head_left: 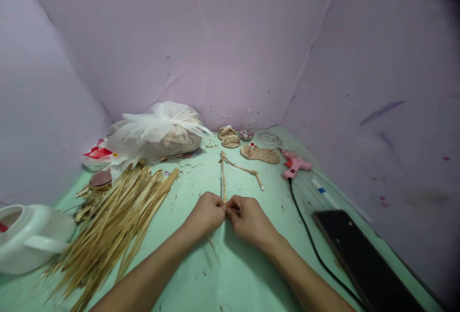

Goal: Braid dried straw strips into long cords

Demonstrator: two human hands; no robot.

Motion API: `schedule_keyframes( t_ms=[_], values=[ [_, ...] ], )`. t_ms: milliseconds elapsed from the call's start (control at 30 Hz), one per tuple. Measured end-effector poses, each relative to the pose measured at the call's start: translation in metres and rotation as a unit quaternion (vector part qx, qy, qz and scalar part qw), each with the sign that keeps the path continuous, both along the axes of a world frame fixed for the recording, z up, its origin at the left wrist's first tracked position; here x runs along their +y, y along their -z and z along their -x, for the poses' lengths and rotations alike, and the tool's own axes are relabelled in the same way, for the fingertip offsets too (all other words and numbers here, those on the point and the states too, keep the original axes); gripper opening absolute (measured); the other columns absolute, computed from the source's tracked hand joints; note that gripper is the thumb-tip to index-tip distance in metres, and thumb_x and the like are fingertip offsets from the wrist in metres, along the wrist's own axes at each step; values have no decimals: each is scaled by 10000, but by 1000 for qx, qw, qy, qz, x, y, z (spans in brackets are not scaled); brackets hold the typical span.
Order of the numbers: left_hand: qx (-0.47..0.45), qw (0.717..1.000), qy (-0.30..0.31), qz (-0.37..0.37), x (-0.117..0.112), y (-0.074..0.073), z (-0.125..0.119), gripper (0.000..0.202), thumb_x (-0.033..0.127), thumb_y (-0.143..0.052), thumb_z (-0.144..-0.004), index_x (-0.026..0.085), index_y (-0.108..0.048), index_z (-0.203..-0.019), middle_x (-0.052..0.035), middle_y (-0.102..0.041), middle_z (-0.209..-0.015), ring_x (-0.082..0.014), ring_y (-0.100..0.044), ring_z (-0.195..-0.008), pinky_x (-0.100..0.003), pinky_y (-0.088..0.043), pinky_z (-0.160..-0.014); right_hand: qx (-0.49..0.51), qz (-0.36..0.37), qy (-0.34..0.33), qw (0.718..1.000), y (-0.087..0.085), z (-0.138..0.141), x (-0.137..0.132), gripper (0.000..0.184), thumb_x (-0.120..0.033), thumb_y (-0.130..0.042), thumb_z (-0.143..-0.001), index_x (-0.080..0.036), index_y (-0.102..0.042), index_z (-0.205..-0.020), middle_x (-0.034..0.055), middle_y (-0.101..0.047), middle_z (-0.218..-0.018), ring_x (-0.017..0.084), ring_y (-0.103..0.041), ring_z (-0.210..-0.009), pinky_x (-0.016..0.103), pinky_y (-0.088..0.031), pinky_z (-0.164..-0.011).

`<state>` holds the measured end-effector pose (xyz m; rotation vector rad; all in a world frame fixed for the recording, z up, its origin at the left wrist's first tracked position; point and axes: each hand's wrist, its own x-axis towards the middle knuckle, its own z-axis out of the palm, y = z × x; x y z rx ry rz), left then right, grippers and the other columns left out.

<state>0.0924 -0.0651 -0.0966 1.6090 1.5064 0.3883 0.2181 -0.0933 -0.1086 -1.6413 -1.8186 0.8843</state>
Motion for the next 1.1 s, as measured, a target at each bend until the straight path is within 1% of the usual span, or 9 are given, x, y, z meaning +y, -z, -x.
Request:
schedule_keyframes(
  t_ms=[133,300,500,600,700,833,900,967,1100],
  values=[
    [28,998,-5,-58,-1,11,-1,177,103,-419,-503,163,-326,-365,53,-215,-399,-62,-231,-441,-230,-137,-432,-147,-73,12,986,-10,7,-11,144,-130,-455,-707,-153,-596,-684,54,-605,-667,128,-516,-601,234,-275,-529],
    [-88,994,-44,56,-1,10,-1,139,101,-395,-494,158,-384,-367,51,-277,-345,-60,-228,-389,-227,-153,-411,-246,-75,35,966,-17,17,-23,130,-139,-477,-700,-161,-602,-675,55,-588,-675,121,-492,-527,259,-214,-485],
    [-178,970,-87,141,-5,0,-2,91,130,-428,-483,147,-445,-395,46,-326,-323,-59,-245,-362,-223,-149,-396,-270,-124,-7,955,0,31,-40,171,-100,-486,-663,-117,-609,-780,82,-597,-680,128,-504,-535,243,-261,-483],
    [-218,963,-67,146,-5,-1,1,90,153,-461,-492,139,-447,-405,44,-361,-354,-52,-273,-385,-211,-173,-416,-245,-136,-16,960,0,33,-44,226,-107,-486,-663,-115,-615,-848,95,-622,-734,138,-520,-565,242,-293,-503],
    [-227,962,-32,146,-4,-1,6,111,158,-479,-490,149,-405,-407,56,-343,-362,-45,-261,-391,-208,-163,-423,-181,-110,-13,977,-13,25,-39,166,-195,-480,-713,-173,-638,-758,50,-633,-682,132,-517,-532,242,-287,-495],
    [-211,968,-1,136,-3,-2,10,123,167,-477,-515,154,-395,-424,67,-309,-362,-41,-223,-389,-215,-138,-425,-32,-86,99,991,-24,6,-21,224,-287,-431,-774,-190,-628,-730,27,-631,-689,133,-533,-603,230,-335,-554],
    [-202,970,4,136,-4,-3,10,110,177,-473,-533,154,-411,-445,65,-319,-364,-44,-228,-387,-217,-143,-426,40,-35,125,991,-19,1,-9,222,-283,-427,-769,-168,-617,-765,34,-628,-695,138,-533,-622,231,-355,-566],
    [-191,972,3,138,-5,-4,10,85,178,-466,-540,153,-429,-467,64,-324,-366,-47,-227,-386,-218,-141,-425,115,46,99,987,-10,0,0,211,-260,-444,-740,-146,-612,-798,32,-621,-674,129,-525,-589,228,-364,-548],
    [-172,978,17,119,-4,0,11,97,156,-431,-538,160,-395,-449,68,-290,-370,-45,-194,-391,-221,-124,-426,160,114,67,978,3,7,6,130,-208,-491,-662,-129,-594,-678,8,-571,-585,102,-469,-532,215,-339,-512]
  ],
)
